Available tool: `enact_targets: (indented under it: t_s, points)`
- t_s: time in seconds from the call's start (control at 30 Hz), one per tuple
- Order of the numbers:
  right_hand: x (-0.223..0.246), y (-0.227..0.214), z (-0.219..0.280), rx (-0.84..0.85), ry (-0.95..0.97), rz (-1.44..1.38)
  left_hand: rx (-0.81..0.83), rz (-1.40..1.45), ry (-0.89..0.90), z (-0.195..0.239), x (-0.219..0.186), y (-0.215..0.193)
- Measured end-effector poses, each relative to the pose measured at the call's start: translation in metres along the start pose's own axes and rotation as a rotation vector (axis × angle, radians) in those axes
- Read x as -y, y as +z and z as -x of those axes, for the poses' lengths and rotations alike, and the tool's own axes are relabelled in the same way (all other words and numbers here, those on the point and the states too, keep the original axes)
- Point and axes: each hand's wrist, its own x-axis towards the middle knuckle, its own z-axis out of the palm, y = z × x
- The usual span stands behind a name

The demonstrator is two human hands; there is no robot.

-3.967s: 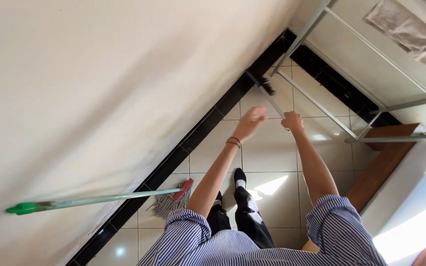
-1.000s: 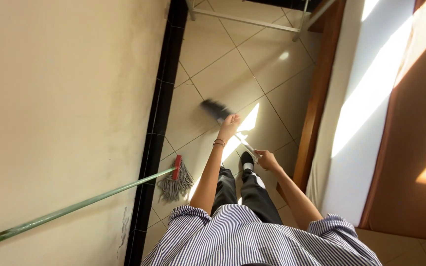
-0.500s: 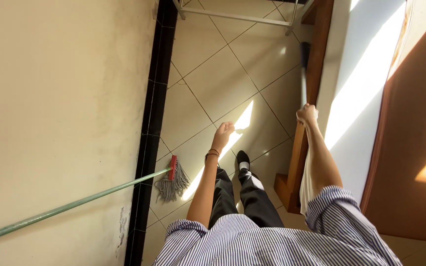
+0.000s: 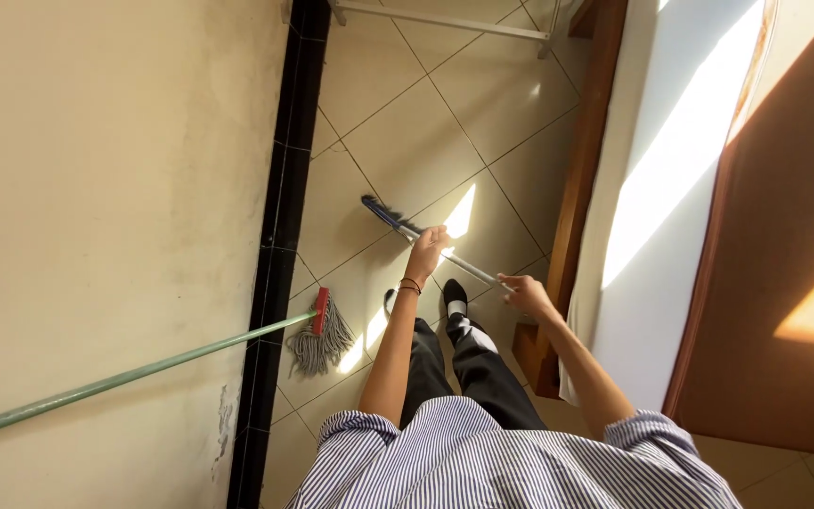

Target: The recorder cleans a hotel room by wiping a metal rack, disposing of trash, and sweeping the floor and window sills.

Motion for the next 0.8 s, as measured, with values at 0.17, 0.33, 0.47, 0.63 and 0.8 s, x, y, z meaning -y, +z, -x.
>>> enact_targets:
  t_s: [0.17,0.33,0.47,0.63,0.8]
  points:
    - [-0.026,-0.034,-0.011,-0.176,0.004,0.023,-0.027,-0.022,-0.023,0.025,0.001,-0.023]
    - [0.003,-0.061,-0.085,-0.391,0.116,0.031,-0.066,-0.045,-0.085,0.061,-0.001,-0.044]
    - [0.01,-0.036,-0.132,-0.434,0.261,-0.146,-0.096,-0.091,-0.109,0.095,0.001,-0.066]
    - [-0.048,0.152,-0.129,-0.503,0.114,0.228,-0.114,-0.088,-0.143,0.117,0.036,-0.1]
    - [0.053,0.206,0.043,-0.059,0.015,0.015,-0.124,-0.022,-0.057,0.142,0.093,-0.155]
